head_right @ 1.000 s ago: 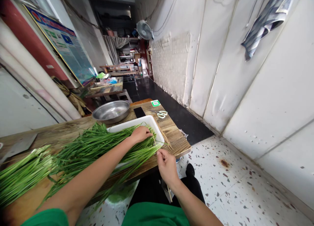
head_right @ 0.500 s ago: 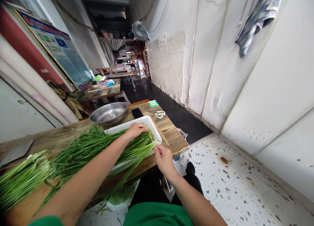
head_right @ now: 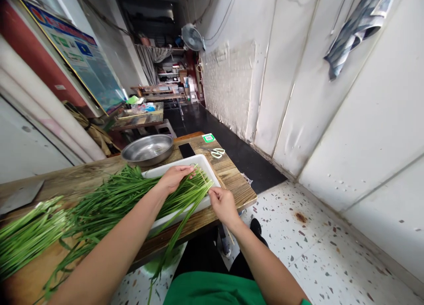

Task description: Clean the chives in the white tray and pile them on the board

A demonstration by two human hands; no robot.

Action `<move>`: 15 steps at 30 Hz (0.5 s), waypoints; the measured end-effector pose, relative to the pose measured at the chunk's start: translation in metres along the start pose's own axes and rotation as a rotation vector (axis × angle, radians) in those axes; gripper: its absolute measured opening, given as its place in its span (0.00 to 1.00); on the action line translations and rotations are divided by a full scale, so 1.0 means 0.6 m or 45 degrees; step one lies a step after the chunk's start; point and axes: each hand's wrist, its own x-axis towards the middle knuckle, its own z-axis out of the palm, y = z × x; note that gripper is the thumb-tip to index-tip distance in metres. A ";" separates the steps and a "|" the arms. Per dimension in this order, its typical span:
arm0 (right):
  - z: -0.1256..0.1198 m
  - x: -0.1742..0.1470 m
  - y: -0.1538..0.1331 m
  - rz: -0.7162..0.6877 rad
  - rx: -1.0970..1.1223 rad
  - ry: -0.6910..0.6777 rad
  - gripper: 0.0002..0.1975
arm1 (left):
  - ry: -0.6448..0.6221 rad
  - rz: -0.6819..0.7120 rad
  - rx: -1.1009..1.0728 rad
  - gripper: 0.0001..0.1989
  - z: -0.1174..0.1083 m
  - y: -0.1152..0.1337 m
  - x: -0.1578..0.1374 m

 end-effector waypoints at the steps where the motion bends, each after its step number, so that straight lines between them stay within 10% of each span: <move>1: 0.000 0.000 -0.001 -0.003 -0.005 -0.013 0.15 | -0.012 -0.005 -0.014 0.16 0.000 -0.001 0.001; 15: -0.003 0.001 -0.003 -0.011 -0.008 -0.063 0.16 | -0.088 -0.011 -0.087 0.13 0.001 0.008 -0.003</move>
